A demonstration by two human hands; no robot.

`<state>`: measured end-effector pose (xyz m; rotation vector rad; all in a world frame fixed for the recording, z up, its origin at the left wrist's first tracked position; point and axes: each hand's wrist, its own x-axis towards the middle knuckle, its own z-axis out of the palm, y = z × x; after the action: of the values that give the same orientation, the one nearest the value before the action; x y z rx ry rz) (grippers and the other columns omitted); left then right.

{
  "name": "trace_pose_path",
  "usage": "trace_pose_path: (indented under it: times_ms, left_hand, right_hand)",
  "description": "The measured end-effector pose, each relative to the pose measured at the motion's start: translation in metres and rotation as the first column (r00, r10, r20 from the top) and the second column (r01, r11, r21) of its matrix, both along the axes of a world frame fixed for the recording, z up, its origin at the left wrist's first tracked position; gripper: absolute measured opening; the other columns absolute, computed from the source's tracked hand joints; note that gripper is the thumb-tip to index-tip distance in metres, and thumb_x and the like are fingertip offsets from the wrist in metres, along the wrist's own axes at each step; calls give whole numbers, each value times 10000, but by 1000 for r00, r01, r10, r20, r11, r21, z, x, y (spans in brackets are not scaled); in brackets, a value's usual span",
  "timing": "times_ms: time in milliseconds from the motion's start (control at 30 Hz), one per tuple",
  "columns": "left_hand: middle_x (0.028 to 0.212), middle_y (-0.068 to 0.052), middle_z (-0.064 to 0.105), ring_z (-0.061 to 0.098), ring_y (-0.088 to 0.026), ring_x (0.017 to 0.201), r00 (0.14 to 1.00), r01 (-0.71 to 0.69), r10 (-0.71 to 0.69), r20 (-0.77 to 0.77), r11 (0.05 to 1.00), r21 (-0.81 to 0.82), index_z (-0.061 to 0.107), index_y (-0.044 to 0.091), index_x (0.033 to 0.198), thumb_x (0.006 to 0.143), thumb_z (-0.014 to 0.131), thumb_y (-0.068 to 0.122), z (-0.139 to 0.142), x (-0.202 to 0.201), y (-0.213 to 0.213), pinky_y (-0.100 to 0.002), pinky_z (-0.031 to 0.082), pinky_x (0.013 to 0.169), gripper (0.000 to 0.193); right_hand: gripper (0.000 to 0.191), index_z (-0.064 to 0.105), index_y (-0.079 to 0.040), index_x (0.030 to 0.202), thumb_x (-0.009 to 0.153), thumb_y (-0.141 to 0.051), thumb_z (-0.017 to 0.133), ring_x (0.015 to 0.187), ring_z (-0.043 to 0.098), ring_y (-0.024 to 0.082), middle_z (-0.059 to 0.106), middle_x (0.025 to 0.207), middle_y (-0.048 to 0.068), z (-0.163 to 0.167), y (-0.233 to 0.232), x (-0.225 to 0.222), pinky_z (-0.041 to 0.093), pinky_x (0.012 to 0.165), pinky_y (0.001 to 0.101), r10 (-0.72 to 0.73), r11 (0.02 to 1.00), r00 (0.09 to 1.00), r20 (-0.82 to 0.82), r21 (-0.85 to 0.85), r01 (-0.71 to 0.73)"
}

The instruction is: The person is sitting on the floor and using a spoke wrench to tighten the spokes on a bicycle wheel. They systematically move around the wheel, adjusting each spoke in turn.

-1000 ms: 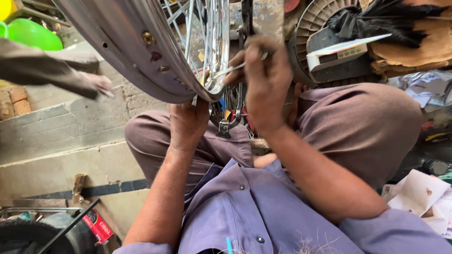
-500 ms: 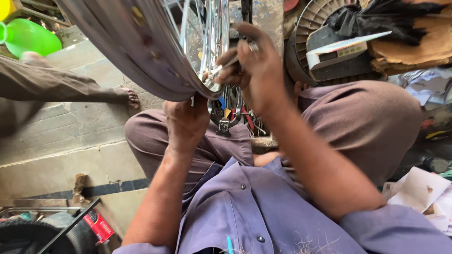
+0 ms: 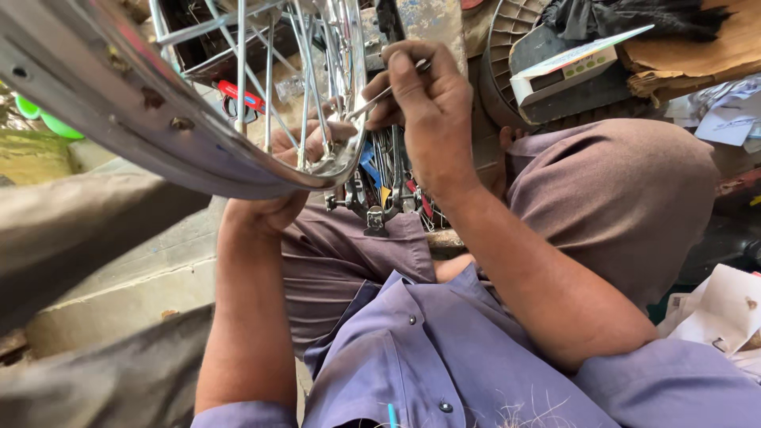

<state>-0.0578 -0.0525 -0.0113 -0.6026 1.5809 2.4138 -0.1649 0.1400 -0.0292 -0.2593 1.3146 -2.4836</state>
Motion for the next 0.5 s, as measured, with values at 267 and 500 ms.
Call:
trace_pose_path:
  times_ms: [267, 500]
  left_hand:
    - [978, -63, 718, 658, -93, 773, 999, -35, 34, 14, 996, 83, 681, -43, 1299, 985, 784, 249, 4, -8, 5, -216, 518, 668, 441]
    - [1044, -74, 761, 719, -108, 833, 998, -62, 60, -24, 995, -72, 635, -29, 1290, 937, 679, 433, -1, 1, -3, -247, 612, 750, 583]
  right_hand:
    - [251, 593, -25, 1223, 1150, -264, 570, 767, 693, 110, 741, 962, 96, 3, 6, 4, 636, 707, 252, -22, 998, 992, -124, 61, 29]
    - [251, 590, -28, 1222, 1154, -268, 576, 757, 697, 107, 739, 951, 99, 4, 3, 6, 604, 692, 237, -10, 995, 983, -183, 99, 29]
